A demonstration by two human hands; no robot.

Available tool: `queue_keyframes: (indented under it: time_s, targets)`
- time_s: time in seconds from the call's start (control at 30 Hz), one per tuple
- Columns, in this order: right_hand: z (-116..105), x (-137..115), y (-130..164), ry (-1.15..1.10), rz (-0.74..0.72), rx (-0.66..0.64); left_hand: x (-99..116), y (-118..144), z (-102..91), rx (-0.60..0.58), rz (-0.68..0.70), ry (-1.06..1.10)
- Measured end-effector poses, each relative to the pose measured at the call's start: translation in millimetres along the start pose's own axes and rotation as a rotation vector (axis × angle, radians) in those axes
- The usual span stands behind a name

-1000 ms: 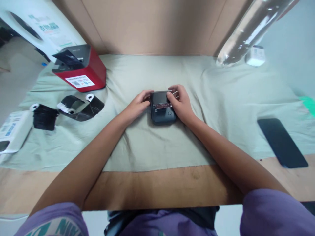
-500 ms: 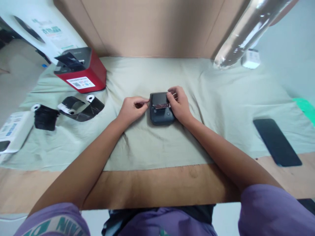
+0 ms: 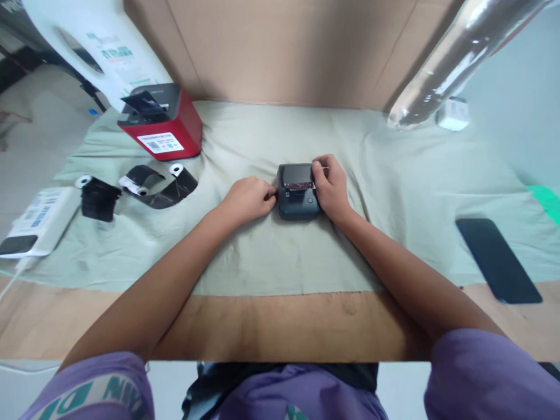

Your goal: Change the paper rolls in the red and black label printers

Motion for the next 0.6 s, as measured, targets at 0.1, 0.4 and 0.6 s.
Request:
queue_keyframes:
  time_s: [0.1,0.4,0.6]
  targets:
    - [-2,-4,0,0.025,0.006,0.004,1,0,-1.7,-0.046,0.012,-0.059]
    - [-4,-6,-2,0.042,0.019,-0.014,-13,-7,-5.2,0.082,-0.01,0.086]
    - [-5,-4,-2,0.045,0.034,-0.02,-20,-9,1.0,0.173,0.016,0.264]
Point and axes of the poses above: each hand's wrist, its own y-axis away from the middle knuckle, its own z-axis out of the palm, x = y × z, the point moved 4 cm from there along -y, towards the middle knuckle, and after that the axes turned 5 degrees about x, right-handed, at the moved point
